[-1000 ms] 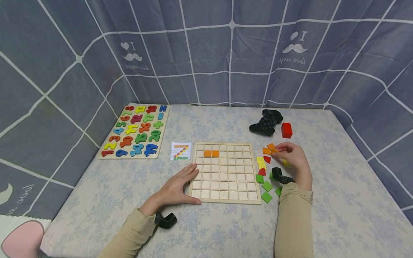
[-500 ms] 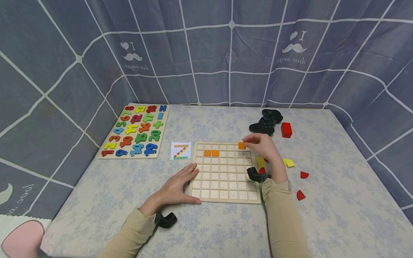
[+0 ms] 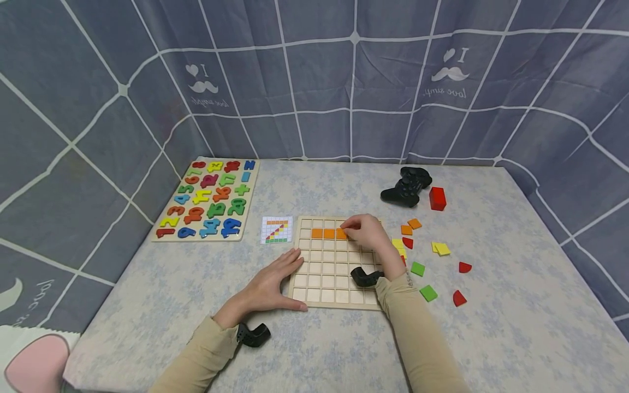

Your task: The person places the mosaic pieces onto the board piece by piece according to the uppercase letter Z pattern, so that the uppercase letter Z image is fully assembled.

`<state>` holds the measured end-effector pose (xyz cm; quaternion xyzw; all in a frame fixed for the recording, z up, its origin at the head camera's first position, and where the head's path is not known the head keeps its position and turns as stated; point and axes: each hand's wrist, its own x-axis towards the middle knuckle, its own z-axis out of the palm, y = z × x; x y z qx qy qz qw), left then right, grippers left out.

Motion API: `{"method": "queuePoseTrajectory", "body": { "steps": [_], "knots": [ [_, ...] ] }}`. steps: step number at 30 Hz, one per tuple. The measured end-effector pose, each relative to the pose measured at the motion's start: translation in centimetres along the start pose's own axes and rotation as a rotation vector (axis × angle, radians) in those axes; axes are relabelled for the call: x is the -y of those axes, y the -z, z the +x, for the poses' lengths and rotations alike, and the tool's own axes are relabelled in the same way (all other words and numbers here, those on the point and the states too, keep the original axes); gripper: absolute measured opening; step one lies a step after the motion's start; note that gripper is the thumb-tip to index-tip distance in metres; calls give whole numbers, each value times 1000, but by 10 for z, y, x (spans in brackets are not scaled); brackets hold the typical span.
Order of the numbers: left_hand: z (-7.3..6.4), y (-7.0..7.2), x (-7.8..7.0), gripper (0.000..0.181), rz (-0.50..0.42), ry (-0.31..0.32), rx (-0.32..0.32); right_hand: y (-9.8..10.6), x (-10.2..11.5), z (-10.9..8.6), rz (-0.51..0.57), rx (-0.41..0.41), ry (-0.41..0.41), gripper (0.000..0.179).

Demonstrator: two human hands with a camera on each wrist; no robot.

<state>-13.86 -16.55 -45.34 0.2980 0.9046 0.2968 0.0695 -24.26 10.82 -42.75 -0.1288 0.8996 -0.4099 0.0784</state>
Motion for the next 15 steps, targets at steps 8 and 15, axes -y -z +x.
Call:
{"method": "queuePoseTrajectory", "body": {
  "steps": [8,15],
  "knots": [
    [0,-1,1,105,2,-2,-3,-5,-4,2,-54,-15,-13,18],
    [0,0,0,106,-2,-3,-4,14,-10,-5,81,-47,-6,30]
  ]
}}
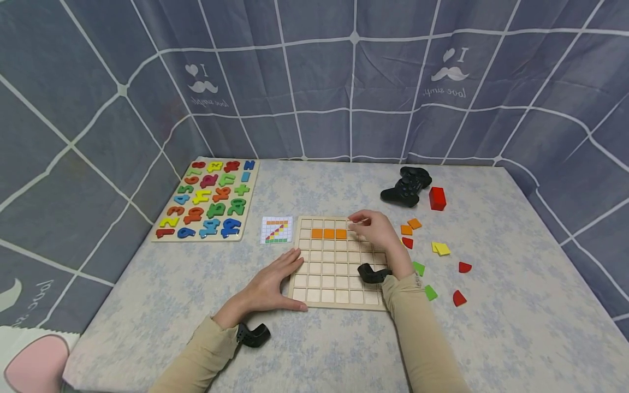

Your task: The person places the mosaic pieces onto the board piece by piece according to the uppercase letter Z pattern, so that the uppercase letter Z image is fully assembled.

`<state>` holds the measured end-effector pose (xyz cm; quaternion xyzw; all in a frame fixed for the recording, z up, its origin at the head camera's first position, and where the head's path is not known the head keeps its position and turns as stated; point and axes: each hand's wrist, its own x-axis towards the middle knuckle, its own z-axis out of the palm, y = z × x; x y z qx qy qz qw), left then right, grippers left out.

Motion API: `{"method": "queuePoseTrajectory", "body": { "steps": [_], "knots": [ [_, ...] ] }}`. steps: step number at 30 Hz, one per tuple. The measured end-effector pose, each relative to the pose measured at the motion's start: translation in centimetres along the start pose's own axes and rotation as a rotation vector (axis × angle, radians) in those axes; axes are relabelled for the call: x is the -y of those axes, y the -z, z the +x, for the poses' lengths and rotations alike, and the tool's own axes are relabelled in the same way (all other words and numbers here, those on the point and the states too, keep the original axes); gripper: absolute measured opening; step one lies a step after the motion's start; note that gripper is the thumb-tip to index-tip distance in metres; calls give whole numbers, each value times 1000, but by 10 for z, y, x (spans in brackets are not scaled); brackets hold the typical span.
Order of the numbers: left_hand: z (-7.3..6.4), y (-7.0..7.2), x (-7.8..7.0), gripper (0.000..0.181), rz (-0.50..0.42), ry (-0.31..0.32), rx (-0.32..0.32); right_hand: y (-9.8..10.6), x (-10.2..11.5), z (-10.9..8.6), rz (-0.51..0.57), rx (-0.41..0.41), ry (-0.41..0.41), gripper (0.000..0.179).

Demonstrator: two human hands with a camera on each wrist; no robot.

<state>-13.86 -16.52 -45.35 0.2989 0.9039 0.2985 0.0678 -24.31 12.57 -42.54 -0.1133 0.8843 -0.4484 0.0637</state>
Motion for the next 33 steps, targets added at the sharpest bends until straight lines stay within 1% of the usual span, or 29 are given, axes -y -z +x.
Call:
{"method": "queuePoseTrajectory", "body": {
  "steps": [4,11,15,19,27,33],
  "knots": [
    [-1,0,0,106,-1,-5,-6,12,-3,-2,42,-28,1,31],
    [-1,-1,1,106,7,6,1,28,-9,-6,92,-131,-47,32],
    [0,-1,2,106,2,12,9,37,-15,-10,118,-194,-37,31],
    [0,-1,2,106,-4,7,6,46,-20,-14,129,-236,-34,32],
    [-1,-1,2,105,4,-2,-1,56,-27,-20,120,-306,-92,33],
    [-1,-1,1,105,6,-5,-4,62,-36,-25,135,-343,-160,34]
  ]
}}
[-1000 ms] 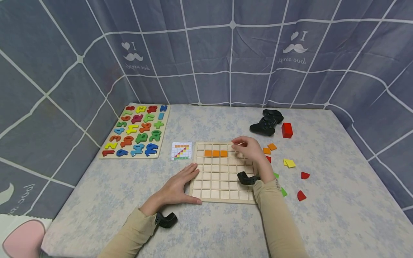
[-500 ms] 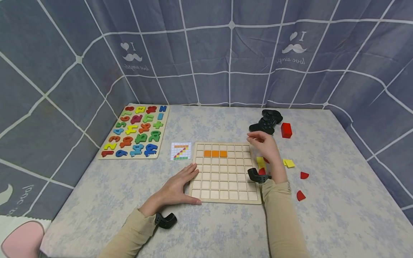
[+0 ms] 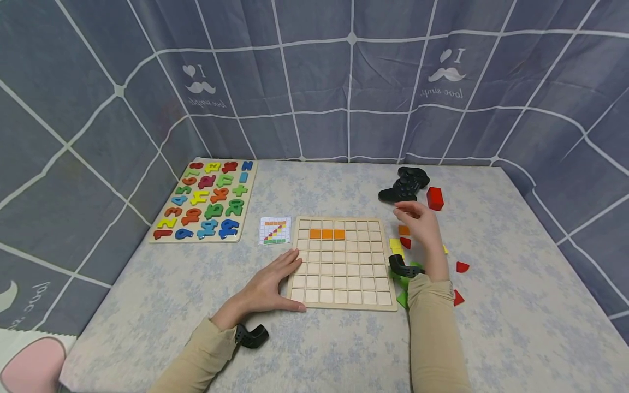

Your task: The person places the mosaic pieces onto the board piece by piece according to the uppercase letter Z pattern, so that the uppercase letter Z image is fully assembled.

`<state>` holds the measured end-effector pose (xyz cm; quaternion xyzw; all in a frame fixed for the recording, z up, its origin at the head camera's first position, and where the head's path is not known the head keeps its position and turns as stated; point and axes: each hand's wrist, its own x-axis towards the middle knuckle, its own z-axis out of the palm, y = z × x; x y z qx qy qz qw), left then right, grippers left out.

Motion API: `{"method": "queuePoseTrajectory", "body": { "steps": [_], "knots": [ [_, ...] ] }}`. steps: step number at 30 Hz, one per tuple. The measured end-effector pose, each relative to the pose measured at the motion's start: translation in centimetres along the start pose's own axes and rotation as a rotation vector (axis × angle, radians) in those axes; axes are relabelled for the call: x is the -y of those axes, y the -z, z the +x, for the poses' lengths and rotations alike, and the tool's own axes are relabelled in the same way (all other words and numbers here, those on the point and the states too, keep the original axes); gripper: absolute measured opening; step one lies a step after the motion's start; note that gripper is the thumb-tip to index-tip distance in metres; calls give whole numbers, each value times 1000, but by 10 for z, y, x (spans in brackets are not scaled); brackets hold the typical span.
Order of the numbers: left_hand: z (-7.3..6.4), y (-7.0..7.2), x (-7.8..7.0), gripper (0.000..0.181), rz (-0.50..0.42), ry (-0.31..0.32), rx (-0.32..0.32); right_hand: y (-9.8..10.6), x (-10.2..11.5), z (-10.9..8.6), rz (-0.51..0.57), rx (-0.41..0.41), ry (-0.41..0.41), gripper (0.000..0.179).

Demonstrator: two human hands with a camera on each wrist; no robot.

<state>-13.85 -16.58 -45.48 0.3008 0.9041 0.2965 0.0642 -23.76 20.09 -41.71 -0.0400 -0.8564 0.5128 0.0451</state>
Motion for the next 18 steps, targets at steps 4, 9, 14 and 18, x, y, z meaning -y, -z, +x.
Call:
{"method": "queuePoseTrajectory", "body": {
  "steps": [4,9,14,18],
  "knots": [
    [0,0,0,105,1,-1,4,4,-6,-1,2,-35,-39,35],
    [0,0,0,105,-2,-1,4,11,-12,-3,43,-71,-69,37],
    [0,0,0,105,-2,-4,3,15,-17,-4,59,-83,-108,38],
    [0,0,0,105,-1,-3,3,17,-20,-5,55,-90,-143,39]
  ]
}}
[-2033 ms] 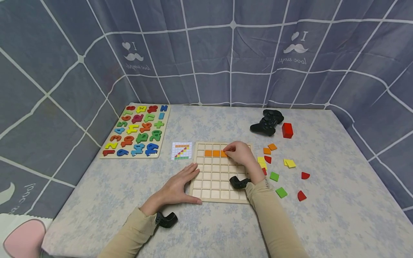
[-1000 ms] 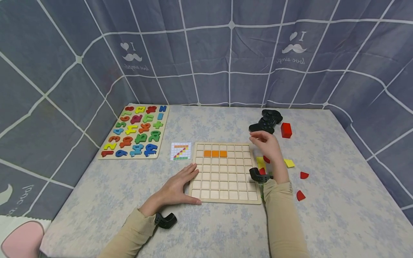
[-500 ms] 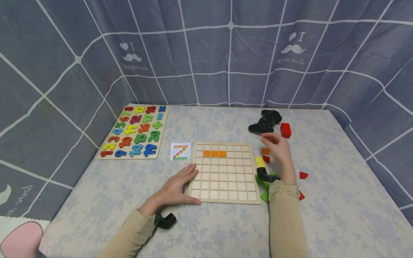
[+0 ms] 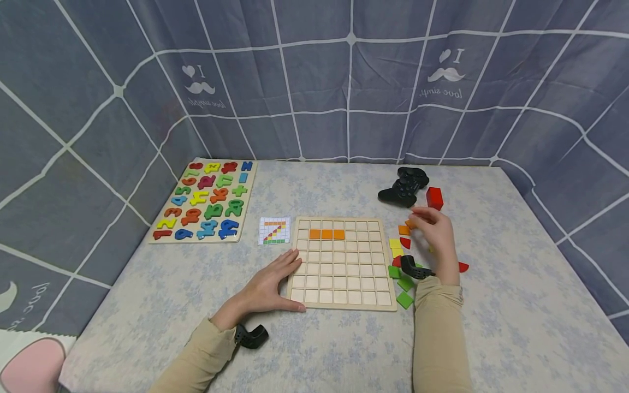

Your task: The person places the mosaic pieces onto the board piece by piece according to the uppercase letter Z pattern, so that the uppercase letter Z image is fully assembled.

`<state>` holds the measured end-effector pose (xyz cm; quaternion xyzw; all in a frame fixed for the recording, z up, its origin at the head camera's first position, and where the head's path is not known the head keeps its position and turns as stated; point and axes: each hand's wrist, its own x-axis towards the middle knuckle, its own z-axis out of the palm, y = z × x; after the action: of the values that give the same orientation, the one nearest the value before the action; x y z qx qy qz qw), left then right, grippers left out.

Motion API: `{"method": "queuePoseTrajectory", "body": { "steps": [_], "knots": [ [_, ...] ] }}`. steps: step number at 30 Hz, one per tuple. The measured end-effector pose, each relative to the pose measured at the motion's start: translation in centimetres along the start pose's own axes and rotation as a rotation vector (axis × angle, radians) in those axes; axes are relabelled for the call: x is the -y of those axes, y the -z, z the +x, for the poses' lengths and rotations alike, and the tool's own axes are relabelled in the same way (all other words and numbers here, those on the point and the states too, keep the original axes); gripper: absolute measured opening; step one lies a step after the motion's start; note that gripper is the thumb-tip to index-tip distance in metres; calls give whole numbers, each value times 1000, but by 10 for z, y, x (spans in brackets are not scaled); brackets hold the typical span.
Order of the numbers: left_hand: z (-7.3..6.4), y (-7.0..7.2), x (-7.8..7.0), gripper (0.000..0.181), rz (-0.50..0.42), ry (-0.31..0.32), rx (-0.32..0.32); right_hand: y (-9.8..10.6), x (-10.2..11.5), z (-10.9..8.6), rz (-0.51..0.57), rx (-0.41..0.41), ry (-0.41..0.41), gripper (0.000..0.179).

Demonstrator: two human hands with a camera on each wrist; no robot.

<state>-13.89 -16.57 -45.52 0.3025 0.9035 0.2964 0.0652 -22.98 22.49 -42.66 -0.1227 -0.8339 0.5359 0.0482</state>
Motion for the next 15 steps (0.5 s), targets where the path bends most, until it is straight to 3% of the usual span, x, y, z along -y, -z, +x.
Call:
{"method": "queuePoseTrajectory", "body": {
  "steps": [15],
  "knots": [
    [-1,0,0,106,-1,-9,-15,0,-13,6,-56,-37,-104,41]
  ]
}}
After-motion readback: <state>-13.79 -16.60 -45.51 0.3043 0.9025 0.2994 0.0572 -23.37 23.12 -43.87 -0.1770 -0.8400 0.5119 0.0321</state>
